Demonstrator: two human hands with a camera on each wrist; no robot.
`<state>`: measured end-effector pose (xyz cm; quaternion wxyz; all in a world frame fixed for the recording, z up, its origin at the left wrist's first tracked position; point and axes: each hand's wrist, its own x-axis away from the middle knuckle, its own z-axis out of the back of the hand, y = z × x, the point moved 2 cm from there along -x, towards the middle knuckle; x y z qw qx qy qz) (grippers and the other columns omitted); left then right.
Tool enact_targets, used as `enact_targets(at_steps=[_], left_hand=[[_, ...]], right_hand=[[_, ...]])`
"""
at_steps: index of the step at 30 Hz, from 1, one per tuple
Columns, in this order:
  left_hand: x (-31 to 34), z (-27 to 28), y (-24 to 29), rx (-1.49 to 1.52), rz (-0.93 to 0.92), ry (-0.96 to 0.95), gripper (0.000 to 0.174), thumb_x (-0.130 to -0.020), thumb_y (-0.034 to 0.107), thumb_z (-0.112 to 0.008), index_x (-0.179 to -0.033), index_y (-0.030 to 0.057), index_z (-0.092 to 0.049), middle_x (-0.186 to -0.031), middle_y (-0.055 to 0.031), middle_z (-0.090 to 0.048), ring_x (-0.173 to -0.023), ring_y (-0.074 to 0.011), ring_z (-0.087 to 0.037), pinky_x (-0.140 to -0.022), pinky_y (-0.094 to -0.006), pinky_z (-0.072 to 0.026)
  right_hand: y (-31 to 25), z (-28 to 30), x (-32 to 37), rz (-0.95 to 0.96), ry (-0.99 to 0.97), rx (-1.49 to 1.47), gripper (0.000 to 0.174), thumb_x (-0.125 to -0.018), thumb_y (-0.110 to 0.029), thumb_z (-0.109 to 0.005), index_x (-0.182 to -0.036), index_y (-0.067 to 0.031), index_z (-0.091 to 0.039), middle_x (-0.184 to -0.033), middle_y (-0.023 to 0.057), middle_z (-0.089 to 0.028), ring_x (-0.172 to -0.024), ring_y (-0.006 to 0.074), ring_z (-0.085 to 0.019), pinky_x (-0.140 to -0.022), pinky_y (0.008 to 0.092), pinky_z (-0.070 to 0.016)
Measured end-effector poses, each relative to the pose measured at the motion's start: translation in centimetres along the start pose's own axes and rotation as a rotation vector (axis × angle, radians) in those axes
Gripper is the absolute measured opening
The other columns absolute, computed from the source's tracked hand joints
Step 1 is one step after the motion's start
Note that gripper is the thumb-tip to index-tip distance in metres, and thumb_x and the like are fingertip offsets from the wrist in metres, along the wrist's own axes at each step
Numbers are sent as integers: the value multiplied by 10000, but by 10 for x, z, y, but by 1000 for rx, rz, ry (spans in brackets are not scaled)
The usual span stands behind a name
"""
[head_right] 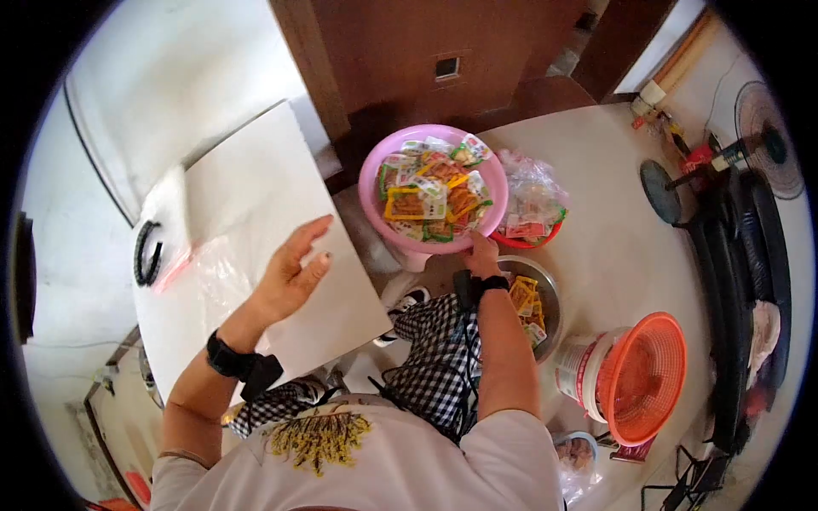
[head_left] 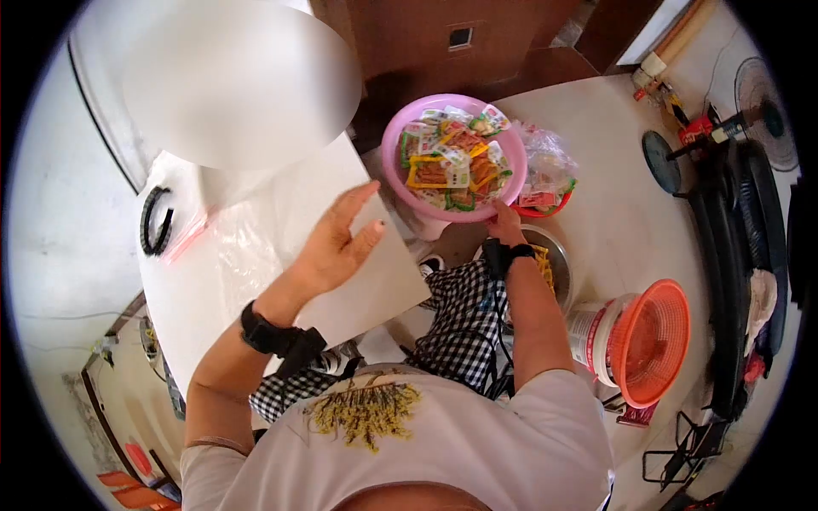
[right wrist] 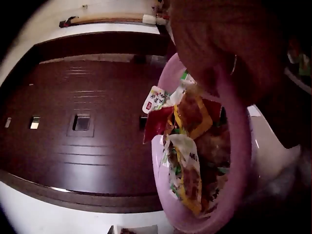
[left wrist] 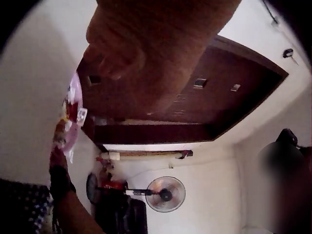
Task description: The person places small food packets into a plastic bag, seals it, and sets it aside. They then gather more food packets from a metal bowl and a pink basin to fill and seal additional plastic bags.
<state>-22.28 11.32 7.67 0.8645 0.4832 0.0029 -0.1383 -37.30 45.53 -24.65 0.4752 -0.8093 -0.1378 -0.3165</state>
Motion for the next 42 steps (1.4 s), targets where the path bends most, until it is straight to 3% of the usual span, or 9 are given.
enact_targets(at_steps=[4, 10, 16, 23, 28, 30, 32, 38, 42], left_hand=[[-26, -65, -4, 428, 372, -116, 574, -947, 343, -539, -1386, 24, -353, -1327, -117, -461, -1197, -227, -457, -933, -341, -410], [-22, -149, -19, 917, 937, -107, 785, -895, 446, -585, -1442, 31, -204, -1414, -142, -331, -1271, -314, -369, -959, -437, -387], [-11, -188, -1, 1150, 1208, -5, 899, -891, 514, -550, -1474, 43, -53, -1491, -237, -130, -1364, -387, -209, -1070, -514, -271], [-7, -225, -26, 1362, 1024, -38, 497, -915, 533, -489, -1211, 134, -499, -1114, -86, -613, -915, -243, -626, -724, -393, -536], [0, -232, 2, 1572, 940, -71, 360, -912, 388, -557, -1161, 129, -535, -977, -82, -642, -826, -225, -644, -686, -355, -558], [-5, -232, -12, 964, 233, -1, 294, -886, 284, -599, -1083, 74, -546, -922, -97, -633, -742, -227, -645, -650, -314, -565], [-15, -192, 35, 1599, 843, -38, 270, -874, 256, -611, -1035, 46, -551, -903, -108, -626, -714, -231, -642, -630, -302, -566], [12, -134, 62, 1414, 599, 182, 215, -908, 243, -546, -1005, 51, -560, -870, -93, -636, -663, -192, -618, -601, -336, -562], [8, -47, 33, 1388, 626, 349, 217, -913, 232, -531, -1055, 70, -538, -836, -68, -625, -620, -167, -597, -494, -291, -534]], right_hand=[[-21, -12, 13, 253, 43, 522, 301, -821, -173, -632, -1096, -71, -565, -923, 87, -614, -825, 247, -603, -702, 372, -494], [-54, -19, 69, 726, -501, 1216, 448, -760, -74, -650, -1184, -35, -510, -994, 131, -606, -911, 256, -624, -770, 334, -503], [-12, 34, 96, 559, -470, 610, 372, -817, 15, -597, -1166, 20, -470, -1058, 148, -613, -932, 197, -623, -777, 317, -505], [-58, 43, 242, 802, -279, 1079, 375, -829, 10, -588, -1190, 7, -483, -1042, 109, -590, -940, 189, -579, -818, 311, -478], [-106, -4, 320, 854, -230, 1232, 294, -852, -46, -561, -1137, 10, -517, -1132, 158, -530, -1028, 244, -542, -893, 367, -448], [-110, 0, 300, 450, -226, 312, 266, -845, -78, -566, -1096, 3, -529, -1071, 141, -562, -972, 252, -570, -882, 382, -470], [-117, 1, 281, 310, -172, -34, 258, -843, -97, -566, -1076, 7, -527, -1019, 129, -583, -949, 259, -584, -879, 395, -484], [-123, -62, 317, 375, -443, -103, 387, -840, -34, -559, -1216, -21, -470, -1038, 97, -588, -998, 224, -581, -893, 385, -486], [-117, -154, 292, 815, -731, 527, 359, -836, -16, -568, -1189, -58, -519, -1061, 74, -591, -973, 210, -583, -863, 352, -493]])
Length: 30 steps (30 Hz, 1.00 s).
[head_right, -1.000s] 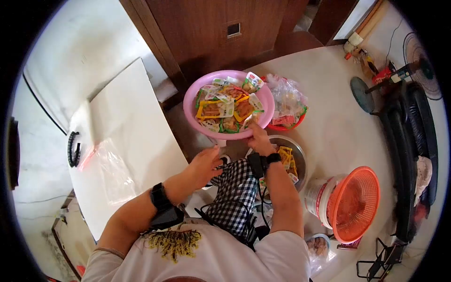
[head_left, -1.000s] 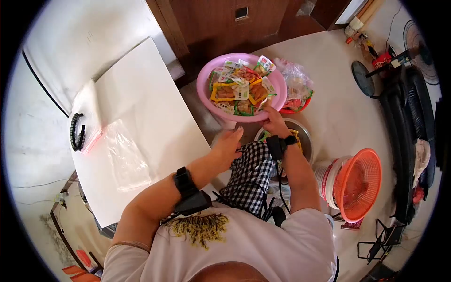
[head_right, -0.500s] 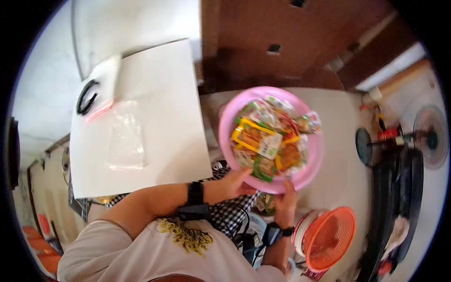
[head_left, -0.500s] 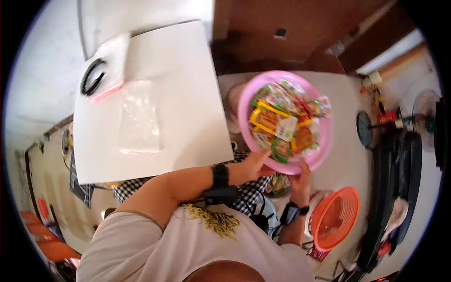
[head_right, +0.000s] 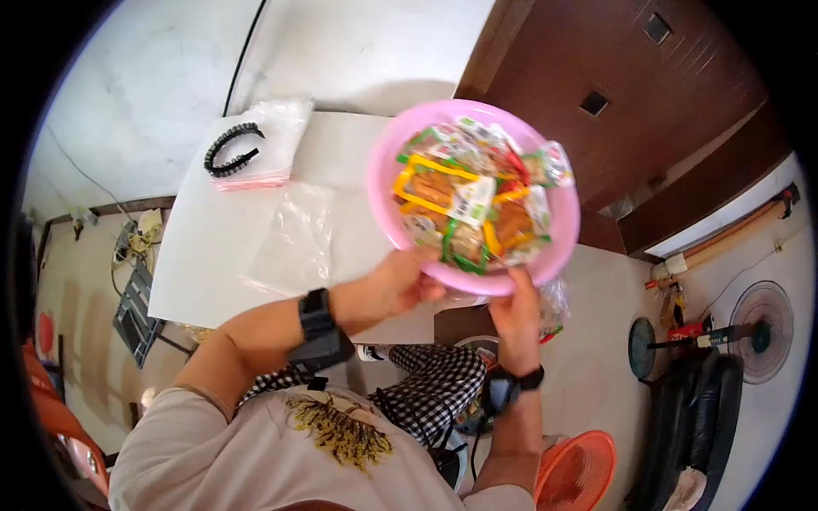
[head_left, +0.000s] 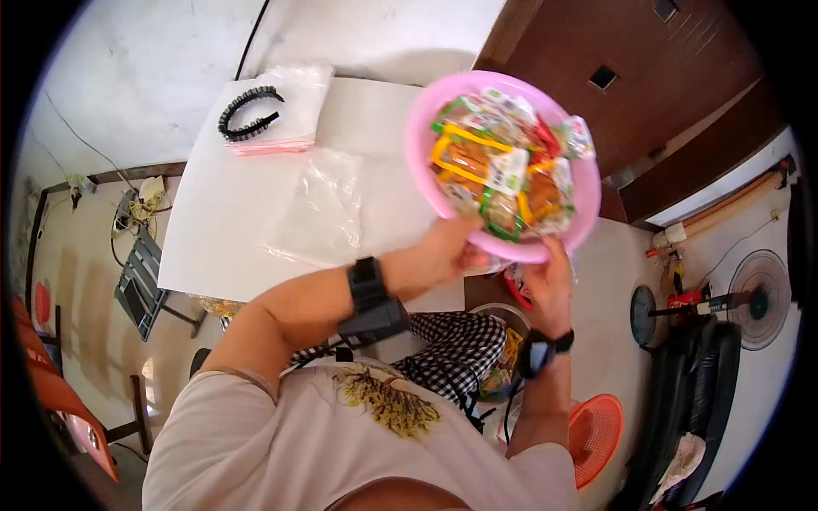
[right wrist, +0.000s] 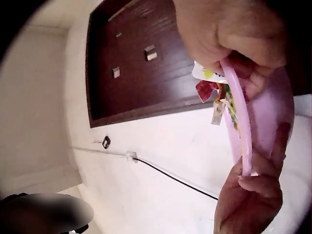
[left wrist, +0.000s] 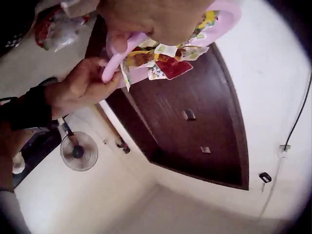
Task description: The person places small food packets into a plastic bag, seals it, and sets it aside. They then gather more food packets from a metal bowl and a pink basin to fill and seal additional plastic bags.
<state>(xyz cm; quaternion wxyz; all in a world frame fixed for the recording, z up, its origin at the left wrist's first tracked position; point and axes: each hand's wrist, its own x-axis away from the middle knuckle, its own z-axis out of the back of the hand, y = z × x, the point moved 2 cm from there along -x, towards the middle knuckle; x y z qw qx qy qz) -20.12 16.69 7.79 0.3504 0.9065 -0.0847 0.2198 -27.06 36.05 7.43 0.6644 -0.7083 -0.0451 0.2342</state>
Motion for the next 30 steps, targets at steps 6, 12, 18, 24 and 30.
enact_targets(at_steps=[6, 12, 18, 24, 30], left_hand=[[-40, 82, 96, 72, -115, 137, 222, -920, 241, -529, -1066, 76, -510, -834, -63, -619, -641, -177, -610, -502, -277, -532], [7, 123, 135, -78, -522, 101, 398, -895, 199, -563, -1230, 47, -410, -1082, -95, -553, -927, -230, -597, -719, -363, -534], [90, 178, 152, -309, -542, 195, 344, -903, 208, -565, -1204, 45, -528, -1043, -86, -624, -870, -183, -626, -672, -319, -512], [137, 234, 134, -691, -877, 374, 222, -903, 147, -565, -1080, 21, -607, -941, -56, -647, -758, -130, -616, -658, -251, -494], [161, 213, 97, -1623, -1078, 344, 355, -728, 119, -718, -1074, 108, -642, -1110, -123, -608, -1039, -281, -564, -888, -420, -448]], right_hand=[[79, -110, -118, -547, 195, -857, 356, -798, -17, -597, -1138, -106, -546, -1020, 49, -587, -902, 188, -586, -769, 351, -510], [93, -186, -157, -568, 141, -843, 327, -810, -39, -596, -1126, -114, -560, -1104, 57, -598, -949, 211, -602, -799, 380, -510], [81, -174, -140, -519, -21, -750, 260, -907, -256, -620, -1078, -69, -559, -946, 22, -590, -925, 181, -575, -862, 345, -485], [74, -177, -43, -675, -51, -345, 167, -876, -211, -639, -959, -87, -563, -837, 17, -556, -747, 156, -558, -721, 322, -488], [53, -233, 28, 167, -386, 636, 332, -744, -193, -736, -1009, -42, -604, -994, 75, -587, -923, 255, -566, -796, 366, -477]])
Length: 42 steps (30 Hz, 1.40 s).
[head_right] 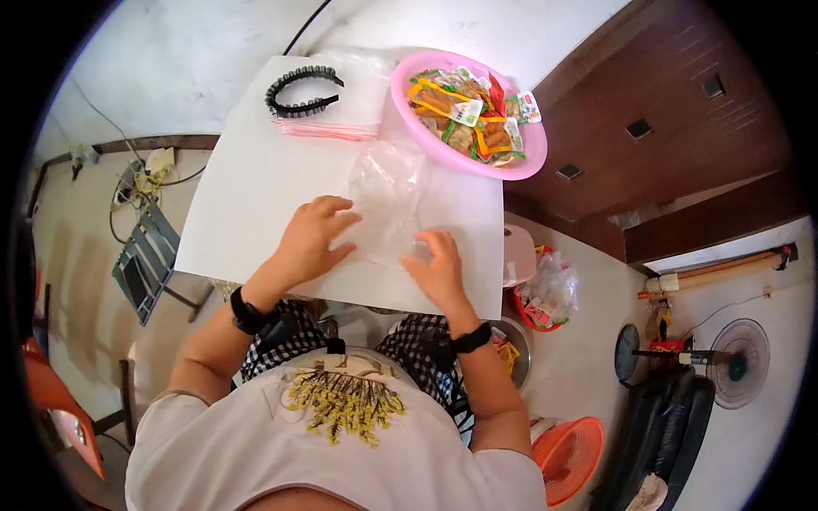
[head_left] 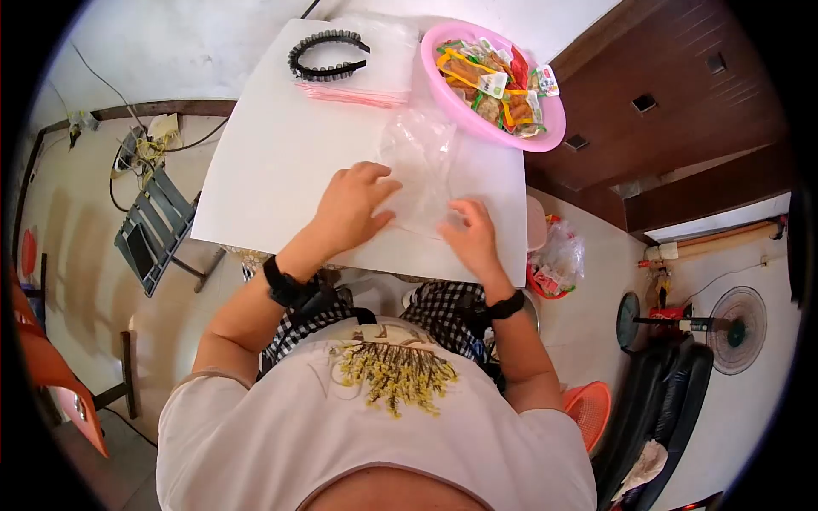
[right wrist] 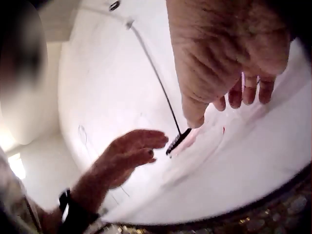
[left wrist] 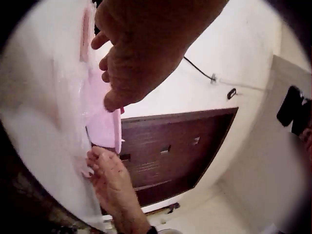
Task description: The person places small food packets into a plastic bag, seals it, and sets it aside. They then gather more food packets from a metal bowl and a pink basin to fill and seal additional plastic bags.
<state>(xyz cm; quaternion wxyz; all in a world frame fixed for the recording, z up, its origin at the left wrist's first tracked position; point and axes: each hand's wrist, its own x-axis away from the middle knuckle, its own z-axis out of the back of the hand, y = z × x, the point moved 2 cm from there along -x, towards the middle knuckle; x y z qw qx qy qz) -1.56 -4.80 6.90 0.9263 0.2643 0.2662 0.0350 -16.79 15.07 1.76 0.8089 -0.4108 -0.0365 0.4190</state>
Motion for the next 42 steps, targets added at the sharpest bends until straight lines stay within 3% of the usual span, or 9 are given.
enact_targets(at_steps=[2, 9, 15, 18, 20, 24, 28, 35, 42], left_hand=[[9, -16, 3, -303, -77, -50, 389, -696, 159, -739, -1071, 115, -645, -1116, -126, -601, -1079, -277, -549, -942, -480, -406], [15, -42, -10, -250, 31, -194, 87, -780, 126, -573, -789, 116, -659, -921, -73, -635, -965, -245, -591, -905, -468, -412], [-1, -32, 15, -158, -134, -39, 111, -823, 157, -605, -895, 115, -679, -1020, -81, -657, -1004, -264, -599, -931, -451, -412], [-7, -34, 16, -201, -155, -60, 91, -798, 115, -558, -794, 119, -648, -830, -74, -597, -913, -245, -579, -969, -474, -383], [-3, -32, 11, -60, -170, 29, 102, -800, 107, -549, -815, 117, -650, -844, -74, -588, -927, -240, -569, -976, -483, -373], [-6, -30, -12, -414, -121, -243, 135, -795, 167, -603, -911, 109, -640, -914, -78, -573, -972, -249, -553, -991, -510, -354], [-35, 20, -10, -341, -44, -398, 495, -734, 324, -729, -1155, 109, -583, -1141, -123, -567, -1115, -292, -517, -1022, -539, -322], [-28, -21, 0, -378, -180, -515, 759, -818, 557, -560, -1419, 139, -359, -1489, -185, -265, -1376, -339, -255, -1068, -588, -223], [-3, -51, 7, -352, -219, -500, 756, -854, 634, -433, -1398, 109, -400, -1473, -239, -263, -1370, -384, -242, -1069, -587, -187]], right_hand=[[-45, -1, 1, 283, 30, 316, 375, -692, -182, -756, -1001, -26, -613, -1043, 105, -587, -986, 295, -546, -842, 394, -461], [-33, -17, 2, 237, -48, 282, 256, -730, -175, -708, -930, -26, -651, -1056, 126, -600, -1018, 325, -521, -869, 421, -437], [-46, -12, -2, 296, 79, 320, 212, -763, -159, -670, -939, -40, -658, -1002, 111, -605, -946, 314, -536, -829, 411, -442], [-36, -11, -4, 277, 142, 260, 153, -768, -106, -644, -905, -42, -665, -879, 102, -604, -844, 306, -546, -755, 391, -454], [-25, -11, 1, 192, 137, 123, 144, -770, -89, -634, -904, -44, -663, -839, 99, -593, -799, 299, -550, -720, 390, -460], [-18, -1, 8, 152, -8, 201, 140, -772, -100, -634, -899, -46, -659, -831, 103, -585, -792, 300, -567, -693, 380, -471], [-21, 10, 5, 262, -156, 262, 226, -771, -204, -666, -936, -50, -656, -844, 111, -591, -806, 309, -581, -695, 387, -477], [-39, 54, -27, 127, -335, 302, 348, -771, -319, -692, -980, -43, -656, -908, 141, -612, -885, 318, -590, -757, 398, -480], [-6, 118, -145, 176, 137, 400, 251, -766, -242, -657, -890, -24, -651, -907, 171, -623, -866, 349, -593, -758, 428, -473]])
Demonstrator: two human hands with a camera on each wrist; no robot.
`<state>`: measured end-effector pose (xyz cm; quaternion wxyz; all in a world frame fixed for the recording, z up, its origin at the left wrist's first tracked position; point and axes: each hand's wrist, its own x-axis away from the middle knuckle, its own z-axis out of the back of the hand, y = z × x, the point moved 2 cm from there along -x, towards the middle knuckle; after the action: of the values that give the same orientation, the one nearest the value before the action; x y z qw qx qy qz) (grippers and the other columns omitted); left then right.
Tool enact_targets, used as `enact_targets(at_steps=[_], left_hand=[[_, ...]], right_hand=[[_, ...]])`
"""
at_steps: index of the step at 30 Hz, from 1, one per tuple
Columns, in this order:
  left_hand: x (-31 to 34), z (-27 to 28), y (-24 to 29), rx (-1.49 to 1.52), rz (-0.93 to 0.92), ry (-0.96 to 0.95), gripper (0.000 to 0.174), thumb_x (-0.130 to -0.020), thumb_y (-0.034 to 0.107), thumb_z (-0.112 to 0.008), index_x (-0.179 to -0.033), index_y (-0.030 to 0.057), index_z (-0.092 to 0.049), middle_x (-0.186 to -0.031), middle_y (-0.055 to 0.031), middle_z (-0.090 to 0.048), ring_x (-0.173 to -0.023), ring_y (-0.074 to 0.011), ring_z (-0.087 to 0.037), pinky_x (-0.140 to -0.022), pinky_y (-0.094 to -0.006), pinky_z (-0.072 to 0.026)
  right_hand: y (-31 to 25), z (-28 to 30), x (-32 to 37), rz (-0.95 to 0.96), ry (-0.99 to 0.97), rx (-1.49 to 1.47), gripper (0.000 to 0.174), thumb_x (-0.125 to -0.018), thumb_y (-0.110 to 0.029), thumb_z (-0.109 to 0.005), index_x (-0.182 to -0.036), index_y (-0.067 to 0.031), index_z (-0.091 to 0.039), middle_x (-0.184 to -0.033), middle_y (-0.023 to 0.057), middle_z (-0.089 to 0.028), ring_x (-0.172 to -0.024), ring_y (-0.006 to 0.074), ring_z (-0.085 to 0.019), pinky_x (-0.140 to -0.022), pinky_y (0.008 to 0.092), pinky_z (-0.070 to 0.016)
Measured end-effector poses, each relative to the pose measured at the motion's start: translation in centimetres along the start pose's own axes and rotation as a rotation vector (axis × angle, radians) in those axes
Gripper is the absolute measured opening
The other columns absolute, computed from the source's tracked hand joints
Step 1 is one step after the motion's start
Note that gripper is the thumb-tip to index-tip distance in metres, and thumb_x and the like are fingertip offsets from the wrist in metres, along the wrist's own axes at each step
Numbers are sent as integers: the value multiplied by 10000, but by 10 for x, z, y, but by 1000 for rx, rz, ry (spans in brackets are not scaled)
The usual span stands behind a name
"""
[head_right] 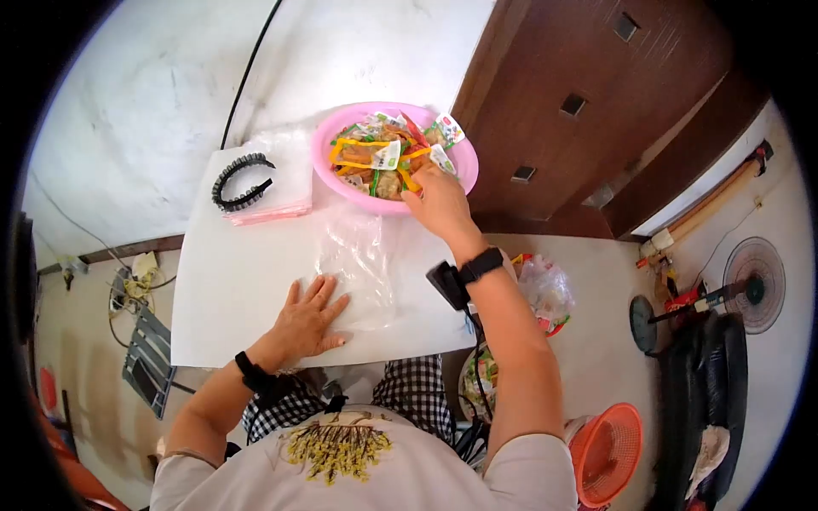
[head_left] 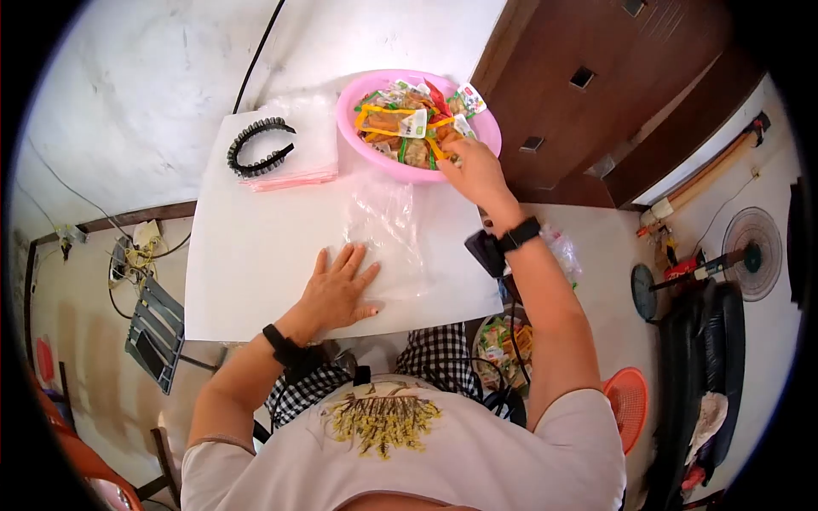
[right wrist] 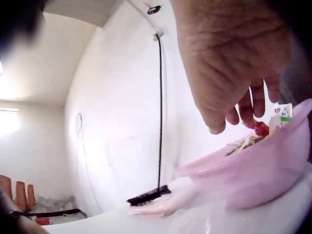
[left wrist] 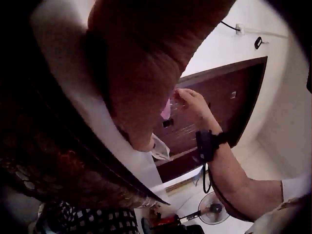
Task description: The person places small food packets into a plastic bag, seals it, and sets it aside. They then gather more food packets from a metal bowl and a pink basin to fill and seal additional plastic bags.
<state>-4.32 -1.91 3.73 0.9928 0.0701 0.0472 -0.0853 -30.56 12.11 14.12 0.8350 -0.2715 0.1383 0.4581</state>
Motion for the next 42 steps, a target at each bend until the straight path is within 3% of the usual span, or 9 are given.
enact_targets(at_steps=[14, 19, 22, 26, 29, 33, 36, 39, 42], left_hand=[[7, -3, 2, 62, 91, 124, 684, -842, 600, -474, -1347, 140, -475, -1460, -179, -331, -1365, -306, -278, -1083, -539, -194], [10, -3, 1, 59, 83, 204, 657, -836, 584, -491, -1308, 128, -518, -1423, -175, -381, -1339, -299, -312, -1068, -536, -221], [12, -4, 0, 67, 78, 232, 650, -835, 577, -497, -1304, 128, -520, -1408, -170, -395, -1324, -297, -330, -1061, -535, -231], [13, -10, 0, 69, 81, 250, 649, -836, 572, -497, -1310, 130, -512, -1414, -159, -390, -1321, -291, -334, -1057, -537, -238], [12, -8, -1, 54, 91, 244, 651, -836, 570, -499, -1315, 130, -510, -1409, -158, -398, -1323, -290, -330, -1064, -538, -229], [10, -22, -2, 75, 96, 278, 654, -820, 565, -515, -1303, 124, -519, -1380, -157, -430, -1331, -296, -317, -1073, -538, -215], [10, -16, -1, 62, 113, 259, 652, -774, 534, -566, -1280, 124, -533, -1341, -145, -465, -1318, -296, -334, -1073, -531, -217], [12, -17, -3, 136, 102, 216, 654, -704, 469, -631, -1258, 133, -546, -1312, -110, -486, -1295, -285, -356, -1063, -514, -238], [8, -14, -1, 184, 137, 152, 665, -743, 503, -608, -1291, 137, -521, -1360, -122, -447, -1331, -293, -321, -1086, -523, -214]], right_hand=[[-21, -77, -94, -100, -379, 360, 443, -725, -138, -667, -1144, -61, -543, -1101, 195, -599, -1028, 386, -572, -866, 448, -479], [-10, -96, -104, -55, -342, 397, 133, -814, -144, -583, -861, -50, -663, -917, 179, -663, -908, 347, -637, -781, 453, -509], [6, -96, -111, -2, -215, 513, 215, -868, -170, -487, -857, -47, -663, -896, 187, -664, -873, 352, -643, -744, 463, -513], [-20, -58, -112, -13, 110, 277, 263, -905, -170, -438, -826, -16, -636, -835, 201, -664, -758, 322, -659, -667, 454, -503], [-57, -56, -89, 27, 246, -413, 217, -915, -163, -489, -810, -9, -599, -701, 131, -645, -627, 236, -628, -599, 406, -485], [-111, -113, -14, -408, -179, -830, 151, -895, -166, -544, -801, -53, -577, -620, 2, -521, -488, 101, -497, -397, 268, -384], [-128, -173, 32, -676, -461, -1073, 177, -896, -165, -550, -1010, -36, -591, -790, 14, -577, -611, 92, -552, -449, 238, -448], [-140, -198, 44, -541, -508, -1123, 192, -882, -142, -547, -996, 5, -592, -802, 98, -611, -647, 185, -594, -536, 316, -485], [-145, -157, 40, 42, -137, -510, 258, -856, -126, -563, -1063, 28, -579, -953, 195, -622, -842, 307, -609, -740, 379, -498]])
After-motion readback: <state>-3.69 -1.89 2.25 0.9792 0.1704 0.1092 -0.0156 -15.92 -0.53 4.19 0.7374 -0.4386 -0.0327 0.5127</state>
